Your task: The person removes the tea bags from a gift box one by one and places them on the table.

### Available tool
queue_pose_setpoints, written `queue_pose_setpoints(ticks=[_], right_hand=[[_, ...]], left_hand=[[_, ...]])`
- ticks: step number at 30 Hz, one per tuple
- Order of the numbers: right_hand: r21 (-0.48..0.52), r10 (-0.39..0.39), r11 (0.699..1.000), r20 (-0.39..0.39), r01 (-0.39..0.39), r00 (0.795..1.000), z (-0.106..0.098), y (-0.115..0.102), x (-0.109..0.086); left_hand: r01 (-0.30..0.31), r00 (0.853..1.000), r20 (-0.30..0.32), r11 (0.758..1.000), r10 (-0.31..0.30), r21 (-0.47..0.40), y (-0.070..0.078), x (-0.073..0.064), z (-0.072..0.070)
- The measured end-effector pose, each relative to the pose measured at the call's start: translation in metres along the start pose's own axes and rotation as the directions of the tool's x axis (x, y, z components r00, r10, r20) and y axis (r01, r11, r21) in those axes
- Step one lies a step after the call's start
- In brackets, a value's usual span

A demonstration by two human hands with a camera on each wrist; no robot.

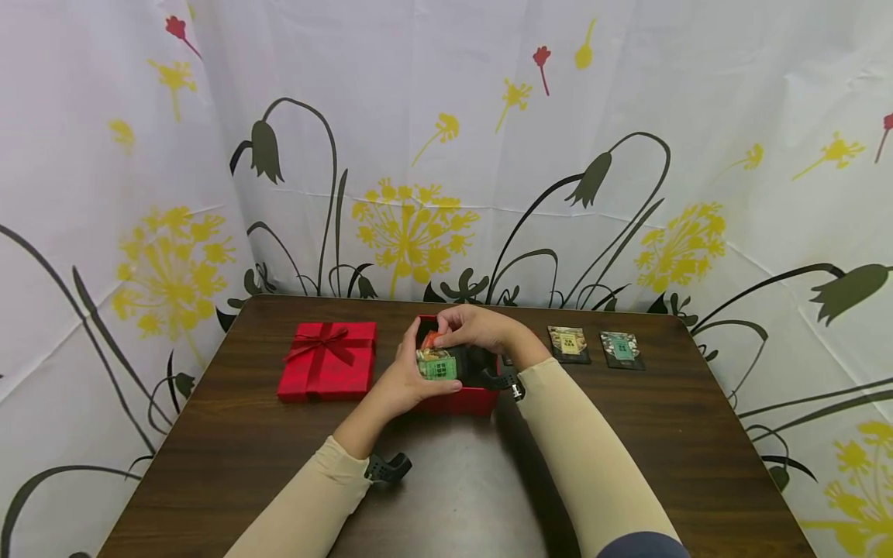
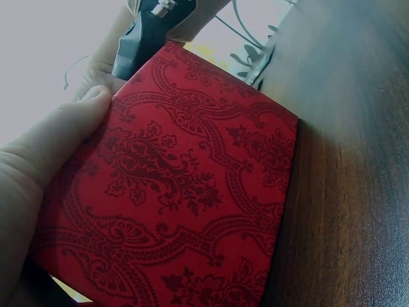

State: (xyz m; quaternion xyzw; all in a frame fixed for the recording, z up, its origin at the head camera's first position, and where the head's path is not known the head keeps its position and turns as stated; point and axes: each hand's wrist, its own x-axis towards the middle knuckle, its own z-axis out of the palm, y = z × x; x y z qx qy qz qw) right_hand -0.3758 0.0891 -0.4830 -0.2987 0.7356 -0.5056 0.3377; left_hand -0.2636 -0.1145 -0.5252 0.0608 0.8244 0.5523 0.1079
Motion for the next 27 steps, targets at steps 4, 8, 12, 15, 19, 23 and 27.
queue_pose_setpoints(ticks=[4,8,12,15,19,23,27], right_hand=[[0.029,-0.014,0.999,-0.026,0.015,1.000,0.000,0.001,-0.002],[0.071,-0.021,0.997,-0.064,0.026,0.998,0.000,0.002,-0.003],[0.161,-0.021,0.986,-0.079,0.033,0.997,0.000,0.001,-0.003],[0.256,0.000,0.967,-0.091,0.023,0.996,-0.001,0.001,-0.005],[0.326,0.020,0.945,-0.130,0.023,0.991,-0.003,0.002,-0.008],[0.355,-0.015,0.933,-0.125,0.059,0.992,-0.004,0.003,-0.009],[0.364,-0.047,0.927,-0.137,0.094,0.989,-0.005,0.005,-0.011]], left_hand=[[0.002,1.000,0.007,1.000,-0.002,0.012,-0.001,0.000,0.000],[-0.003,1.000,0.010,1.000,0.003,0.012,-0.002,0.000,0.001],[-0.022,1.000,0.000,1.000,0.022,0.011,-0.002,0.000,0.001],[-0.029,1.000,-0.006,0.999,0.029,0.017,-0.002,0.000,0.000],[-0.021,1.000,-0.002,1.000,0.021,0.017,-0.002,0.000,0.000],[-0.016,1.000,0.001,1.000,0.016,0.022,-0.003,-0.001,0.001],[-0.029,1.000,-0.004,0.999,0.029,0.028,-0.003,-0.001,0.002]])
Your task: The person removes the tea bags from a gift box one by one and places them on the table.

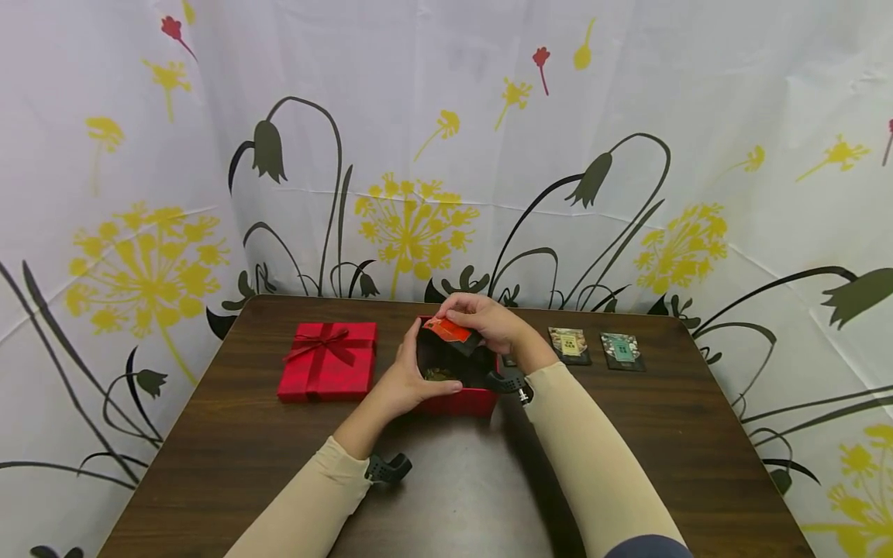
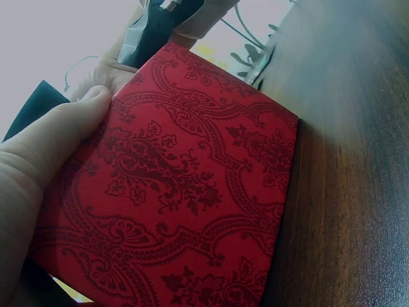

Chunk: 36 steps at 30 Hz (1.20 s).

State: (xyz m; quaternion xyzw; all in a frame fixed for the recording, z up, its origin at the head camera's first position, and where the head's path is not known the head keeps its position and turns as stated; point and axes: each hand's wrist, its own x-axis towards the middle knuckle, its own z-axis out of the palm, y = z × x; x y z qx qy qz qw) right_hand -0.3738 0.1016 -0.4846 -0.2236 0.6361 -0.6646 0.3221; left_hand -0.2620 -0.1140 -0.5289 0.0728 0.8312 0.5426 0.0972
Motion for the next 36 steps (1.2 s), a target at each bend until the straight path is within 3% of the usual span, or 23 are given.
queue_pose_setpoints(ticks=[6,14,18,22,25,28,32,36], right_hand=[[-0.040,0.010,0.999,-0.042,-0.011,0.999,0.001,-0.012,-0.009],[-0.113,0.009,0.993,-0.157,-0.027,0.988,0.011,-0.040,-0.044],[-0.220,-0.032,0.975,-0.243,-0.023,0.969,0.012,-0.037,-0.061],[-0.284,-0.098,0.959,-0.278,0.016,0.956,0.012,-0.024,-0.080],[-0.312,-0.127,0.950,-0.341,0.016,0.931,0.012,-0.014,-0.097],[-0.360,-0.171,0.933,-0.451,-0.003,0.876,0.012,-0.005,-0.114],[-0.357,-0.248,0.933,-0.538,0.049,0.806,0.011,0.004,-0.135],[-0.378,-0.294,0.923,-0.558,0.078,0.776,0.008,0.015,-0.151]], left_hand=[[-0.014,1.000,-0.002,1.000,0.014,-0.015,0.000,0.001,-0.001],[0.029,1.000,-0.008,1.000,-0.029,-0.007,0.000,-0.001,0.000],[0.027,1.000,-0.006,1.000,-0.027,-0.009,-0.001,-0.001,0.000],[0.022,1.000,-0.012,1.000,-0.022,-0.011,-0.002,-0.001,0.001],[0.025,1.000,-0.014,1.000,-0.025,-0.009,-0.002,0.000,0.002],[0.029,0.999,-0.016,1.000,-0.029,-0.009,-0.002,0.001,0.002],[0.025,1.000,-0.016,1.000,-0.025,-0.016,-0.001,0.000,0.002],[0.019,1.000,-0.014,1.000,-0.020,-0.012,0.001,-0.001,0.002]])
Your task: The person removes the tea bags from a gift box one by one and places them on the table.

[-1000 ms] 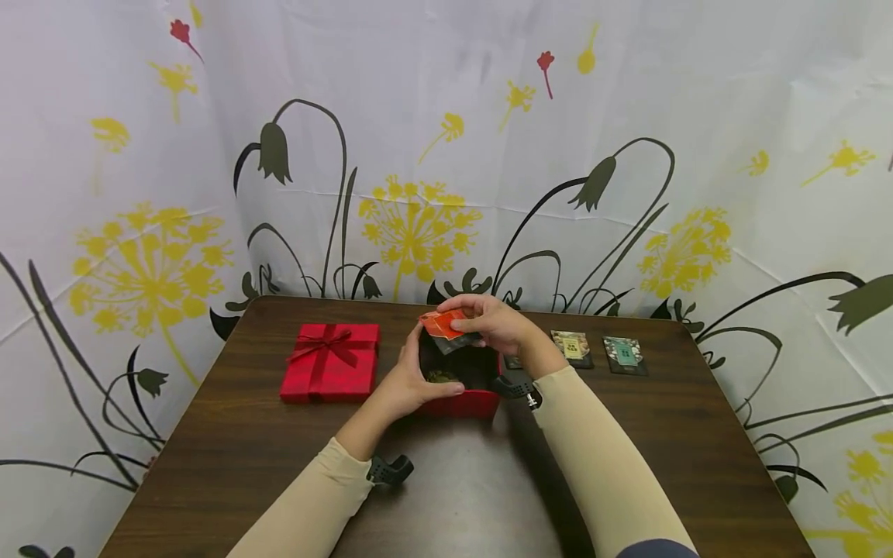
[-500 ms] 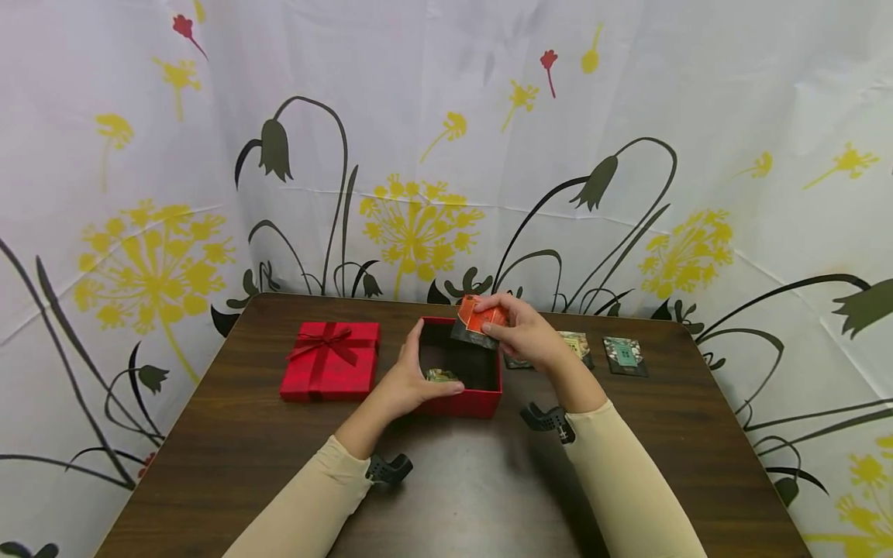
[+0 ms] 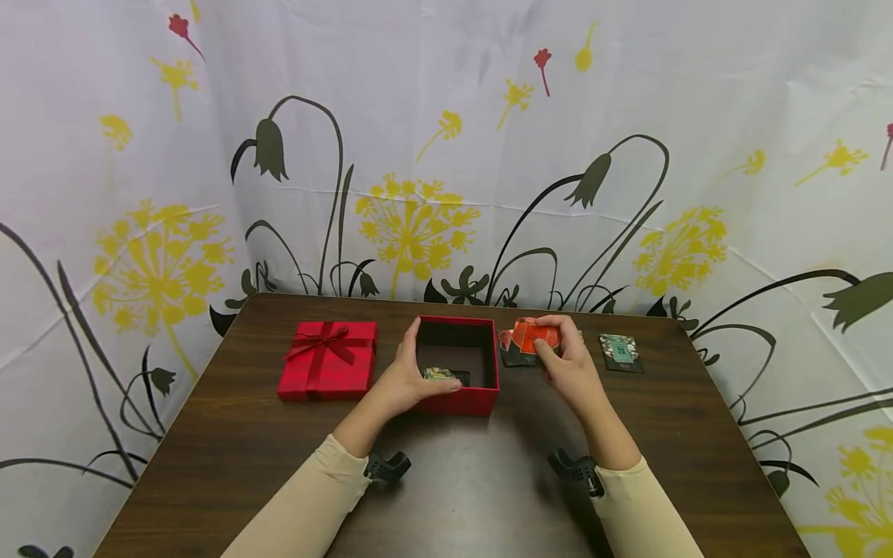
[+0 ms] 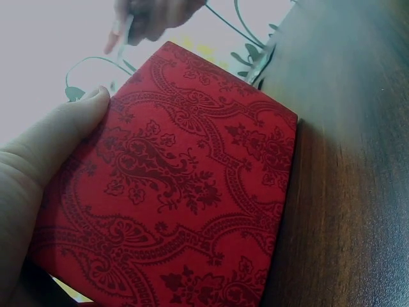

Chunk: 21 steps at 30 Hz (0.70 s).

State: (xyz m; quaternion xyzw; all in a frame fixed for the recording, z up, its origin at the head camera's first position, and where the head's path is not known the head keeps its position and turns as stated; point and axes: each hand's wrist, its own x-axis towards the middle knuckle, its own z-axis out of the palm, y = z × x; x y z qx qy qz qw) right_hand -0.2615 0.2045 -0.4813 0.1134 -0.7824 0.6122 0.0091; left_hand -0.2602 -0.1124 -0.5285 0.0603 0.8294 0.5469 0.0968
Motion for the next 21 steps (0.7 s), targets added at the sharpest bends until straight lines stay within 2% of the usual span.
queue_pose_setpoints(ticks=[7,15,21], right_hand=[[-0.190,0.024,0.982,0.021,-0.019,1.000,-0.008,0.020,-0.015],[-0.226,0.105,0.970,0.053,-0.090,0.993,-0.007,0.038,-0.021],[-0.294,0.152,0.947,0.053,-0.130,0.987,-0.006,0.053,-0.015]], left_hand=[[0.010,1.000,0.001,1.000,-0.010,0.011,0.001,0.002,-0.001],[0.013,1.000,0.011,1.000,-0.014,0.026,0.002,0.006,-0.006],[0.015,1.000,0.022,1.000,-0.015,0.008,0.003,0.008,-0.010]])
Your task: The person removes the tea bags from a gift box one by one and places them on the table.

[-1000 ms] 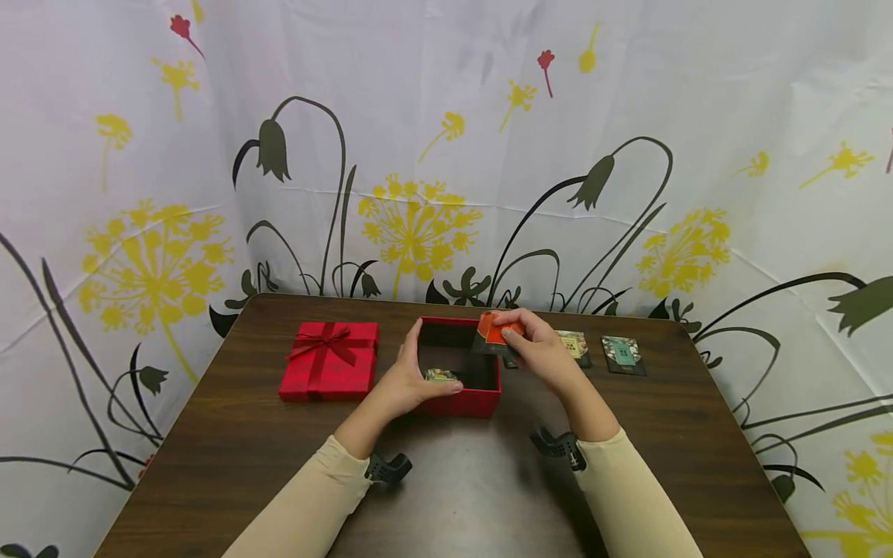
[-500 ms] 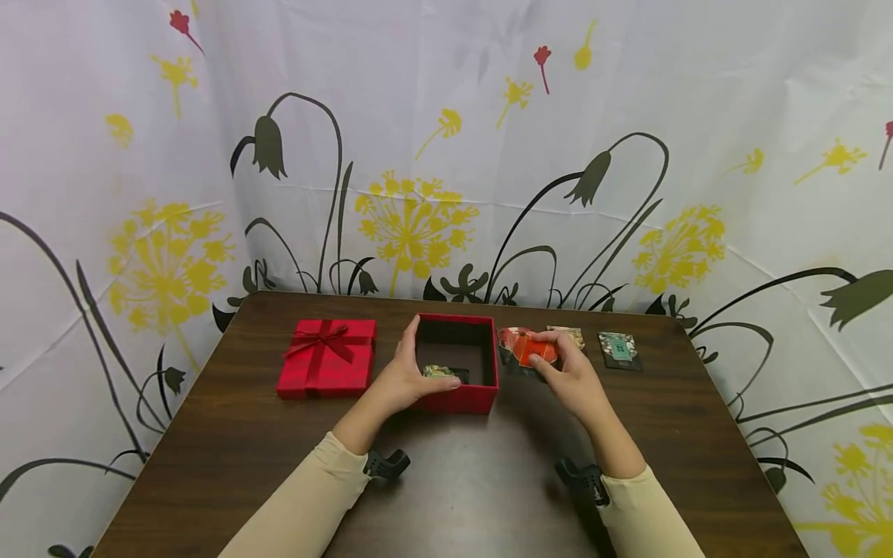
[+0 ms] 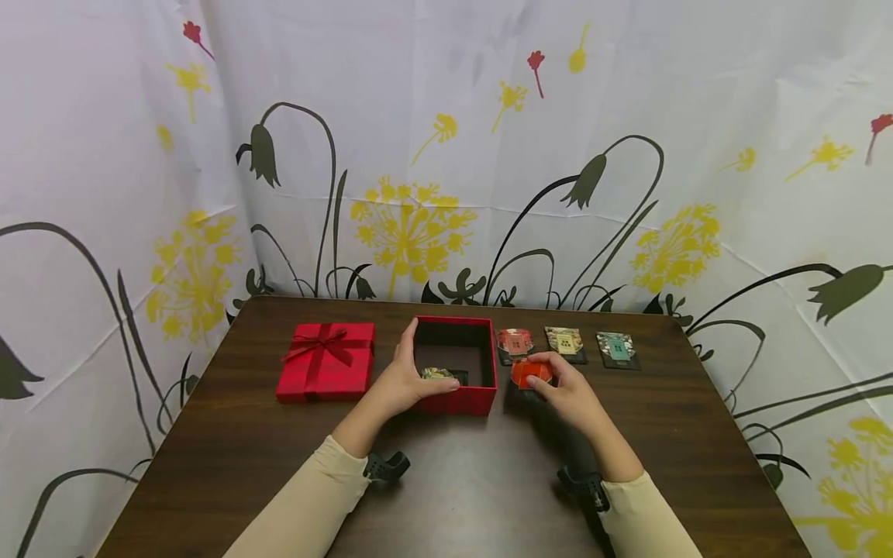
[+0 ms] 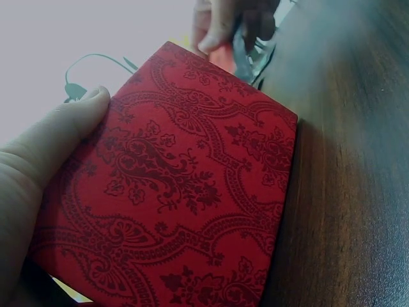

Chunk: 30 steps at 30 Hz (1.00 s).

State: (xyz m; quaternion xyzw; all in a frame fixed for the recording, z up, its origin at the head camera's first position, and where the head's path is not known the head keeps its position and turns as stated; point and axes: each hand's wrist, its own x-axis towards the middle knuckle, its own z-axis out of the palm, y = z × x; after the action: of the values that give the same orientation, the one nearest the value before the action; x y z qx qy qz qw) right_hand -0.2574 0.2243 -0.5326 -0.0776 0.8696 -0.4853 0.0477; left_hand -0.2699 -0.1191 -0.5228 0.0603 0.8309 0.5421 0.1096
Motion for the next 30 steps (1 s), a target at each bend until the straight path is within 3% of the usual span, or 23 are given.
queue_pose_setpoints(ticks=[5,10,16,30], right_hand=[[-0.089,0.036,0.995,0.010,-0.035,0.999,0.006,0.012,0.012],[-0.108,0.067,0.992,0.036,-0.063,0.997,0.008,0.020,0.018],[-0.169,0.079,0.983,-0.001,-0.078,0.997,0.009,0.027,0.019],[-0.347,0.052,0.936,-0.033,-0.060,0.998,0.017,0.021,0.018]], left_hand=[[0.012,1.000,0.010,1.000,-0.012,-0.004,0.001,0.004,-0.006],[0.011,1.000,0.024,1.000,-0.011,-0.003,0.004,0.010,-0.008],[0.020,0.999,0.037,1.000,-0.020,-0.006,0.005,0.015,-0.007],[0.016,0.999,0.037,1.000,-0.017,0.003,0.004,0.016,-0.008]])
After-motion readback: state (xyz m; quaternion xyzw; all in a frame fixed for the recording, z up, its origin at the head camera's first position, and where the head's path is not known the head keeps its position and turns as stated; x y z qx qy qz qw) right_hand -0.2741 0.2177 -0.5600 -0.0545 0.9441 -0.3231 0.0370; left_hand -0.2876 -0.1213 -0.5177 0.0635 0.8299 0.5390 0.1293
